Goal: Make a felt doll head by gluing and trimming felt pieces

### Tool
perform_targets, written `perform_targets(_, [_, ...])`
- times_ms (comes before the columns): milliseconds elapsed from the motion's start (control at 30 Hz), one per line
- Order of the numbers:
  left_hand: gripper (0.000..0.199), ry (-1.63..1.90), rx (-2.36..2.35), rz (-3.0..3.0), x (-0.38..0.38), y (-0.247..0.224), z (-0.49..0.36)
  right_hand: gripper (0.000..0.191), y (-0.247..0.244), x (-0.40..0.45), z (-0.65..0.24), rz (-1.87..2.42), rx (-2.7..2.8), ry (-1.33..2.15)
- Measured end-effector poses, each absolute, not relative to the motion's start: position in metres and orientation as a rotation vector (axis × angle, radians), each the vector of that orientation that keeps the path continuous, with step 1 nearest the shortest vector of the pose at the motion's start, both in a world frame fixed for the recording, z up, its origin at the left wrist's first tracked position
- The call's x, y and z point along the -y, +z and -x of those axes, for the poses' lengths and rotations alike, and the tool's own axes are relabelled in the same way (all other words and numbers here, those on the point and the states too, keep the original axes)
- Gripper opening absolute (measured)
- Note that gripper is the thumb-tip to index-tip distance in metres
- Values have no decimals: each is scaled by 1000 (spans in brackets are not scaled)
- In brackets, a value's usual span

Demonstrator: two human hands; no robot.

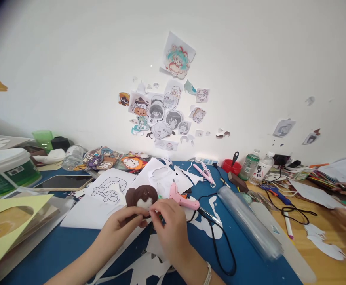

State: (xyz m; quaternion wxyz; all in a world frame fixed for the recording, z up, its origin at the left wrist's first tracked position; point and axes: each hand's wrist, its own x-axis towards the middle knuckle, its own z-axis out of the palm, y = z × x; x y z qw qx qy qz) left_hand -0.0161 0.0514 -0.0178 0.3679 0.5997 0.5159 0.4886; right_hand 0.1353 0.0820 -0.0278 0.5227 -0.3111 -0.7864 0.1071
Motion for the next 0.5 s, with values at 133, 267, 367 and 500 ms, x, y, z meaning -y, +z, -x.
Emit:
perform_targets(133, [30, 1232, -1347, -1612, -50, -16, 16, 16, -30, -83, -134, 649, 1948, 181])
perform_targets(267, [25, 1249, -1302, -1479, -51, -16, 15, 15, -29, -84, -133, 577, 1955, 173])
perform_targets(367, [25, 1238, -1261, -1379, -53, -16, 16, 17, -27, -83, -132, 522, 1961, 156])
perform_targets(500, [24, 1229, -1262, -1346, -54, -16, 18, 18, -26, -84, -132, 462, 1991, 150])
